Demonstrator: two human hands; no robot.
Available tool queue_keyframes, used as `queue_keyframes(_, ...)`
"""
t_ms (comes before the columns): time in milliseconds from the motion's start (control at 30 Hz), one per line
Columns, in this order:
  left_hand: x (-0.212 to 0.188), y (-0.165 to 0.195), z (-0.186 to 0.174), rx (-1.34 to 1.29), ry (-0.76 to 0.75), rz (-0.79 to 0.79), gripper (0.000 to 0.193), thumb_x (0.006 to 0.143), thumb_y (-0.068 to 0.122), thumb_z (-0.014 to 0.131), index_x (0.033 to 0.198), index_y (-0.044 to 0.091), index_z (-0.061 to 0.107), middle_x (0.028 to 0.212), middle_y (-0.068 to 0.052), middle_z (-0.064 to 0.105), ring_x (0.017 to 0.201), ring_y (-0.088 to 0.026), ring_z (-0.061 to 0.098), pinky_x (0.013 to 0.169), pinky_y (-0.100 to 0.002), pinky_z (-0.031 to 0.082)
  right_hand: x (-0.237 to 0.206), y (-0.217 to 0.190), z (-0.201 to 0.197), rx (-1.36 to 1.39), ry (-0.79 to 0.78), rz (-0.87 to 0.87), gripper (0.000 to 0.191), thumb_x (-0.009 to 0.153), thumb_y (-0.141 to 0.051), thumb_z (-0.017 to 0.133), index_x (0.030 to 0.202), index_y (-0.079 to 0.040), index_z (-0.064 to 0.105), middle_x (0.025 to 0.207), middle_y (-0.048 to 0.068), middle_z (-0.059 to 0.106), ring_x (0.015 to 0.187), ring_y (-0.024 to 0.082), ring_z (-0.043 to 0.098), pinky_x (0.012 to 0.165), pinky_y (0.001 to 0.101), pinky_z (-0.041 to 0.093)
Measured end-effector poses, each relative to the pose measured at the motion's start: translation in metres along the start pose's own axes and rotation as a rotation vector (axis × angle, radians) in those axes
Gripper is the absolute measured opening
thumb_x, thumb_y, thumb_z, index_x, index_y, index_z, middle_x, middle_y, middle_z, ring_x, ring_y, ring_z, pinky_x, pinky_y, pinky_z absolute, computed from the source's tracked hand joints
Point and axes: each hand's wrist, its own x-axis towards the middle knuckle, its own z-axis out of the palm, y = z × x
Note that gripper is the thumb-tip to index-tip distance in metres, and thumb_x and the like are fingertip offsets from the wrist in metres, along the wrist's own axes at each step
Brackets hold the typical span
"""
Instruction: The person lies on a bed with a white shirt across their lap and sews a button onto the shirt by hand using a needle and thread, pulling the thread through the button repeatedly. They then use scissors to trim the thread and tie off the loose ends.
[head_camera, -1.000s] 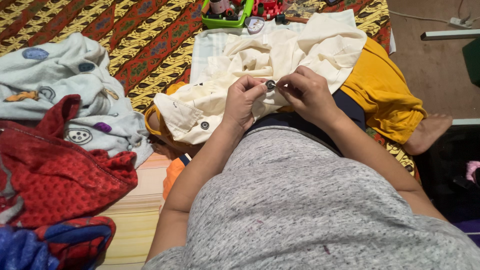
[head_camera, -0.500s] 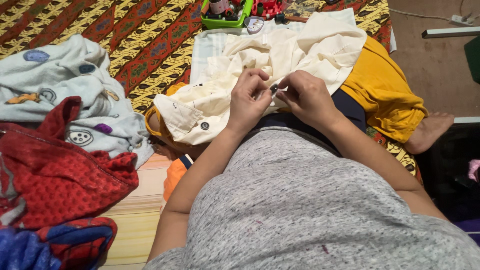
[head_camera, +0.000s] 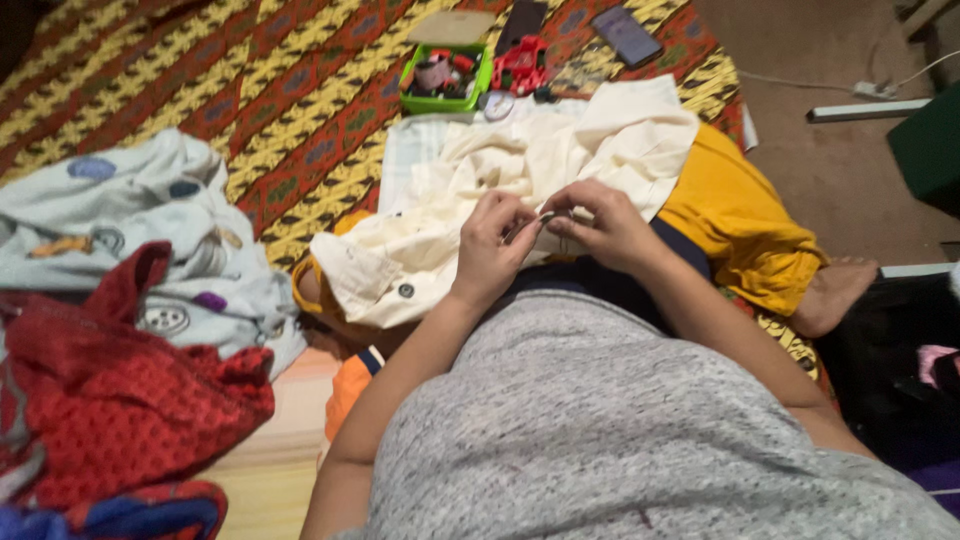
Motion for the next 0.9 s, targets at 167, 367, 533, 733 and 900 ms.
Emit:
queue_keyframes(167,0.003,-0.002,0.012,-0.124,-0.013,-0.159,0.007,0.093,0.009,0.075,0.098,0.004,0.075,0.088,-0.002,0.066,0.07,-0.01,0.059,0.064,-0.026,0.049,-0.003,0.007,-0.005,0.115,0.051,0.177,0.023,0.084,-0.02,0.084,0.097,-0.005,0.071,0.083,0.003,0.071,0.081,0.013,0.068,0.075,0.0297,0.054)
queue_keyframes(367,0.003,0.001,0.011,-0.224,-0.033,-0.207,0.007,0.094,0.009,0.072,0.098,0.004,0.075,0.094,0.0,0.069,0.072,-0.005,0.06,0.062,-0.023,0.049,-0.006,0.014,-0.003,0.2,0.058,0.178,0.025,0.085,-0.02,0.085,0.092,-0.003,0.068,0.082,0.0,0.069,0.08,0.009,0.062,0.075,0.0272,0.052)
queue_keyframes(533,0.006,0.004,0.008,-0.201,-0.026,-0.223,0.007,0.094,0.009,0.072,0.1,0.004,0.074,0.094,-0.001,0.07,0.066,-0.006,0.058,0.061,-0.023,0.048,-0.004,0.024,0.005,0.672,0.033,0.392,0.021,0.098,-0.024,0.072,0.104,-0.004,0.07,0.094,-0.003,0.069,0.086,0.005,0.06,0.077,0.023,0.05)
queue_keyframes(733,0.013,0.007,0.005,-0.142,-0.019,-0.126,0.007,0.093,0.008,0.073,0.1,0.004,0.074,0.093,-0.001,0.071,0.068,-0.006,0.059,0.061,-0.023,0.048,-0.002,0.038,0.004,0.942,-0.069,0.46,0.018,0.095,-0.019,0.073,0.104,-0.005,0.069,0.095,-0.001,0.068,0.085,0.006,0.06,0.075,0.0215,0.048)
queue_keyframes(900,0.015,0.007,0.005,-0.182,-0.076,-0.154,0.007,0.093,0.008,0.073,0.098,0.004,0.072,0.088,-0.001,0.068,0.067,-0.007,0.054,0.061,-0.024,0.046,0.003,0.034,0.011,1.167,0.008,0.516,0.015,0.103,-0.019,0.067,0.102,-0.005,0.063,0.094,0.001,0.067,0.08,0.008,0.057,0.069,0.0231,0.045)
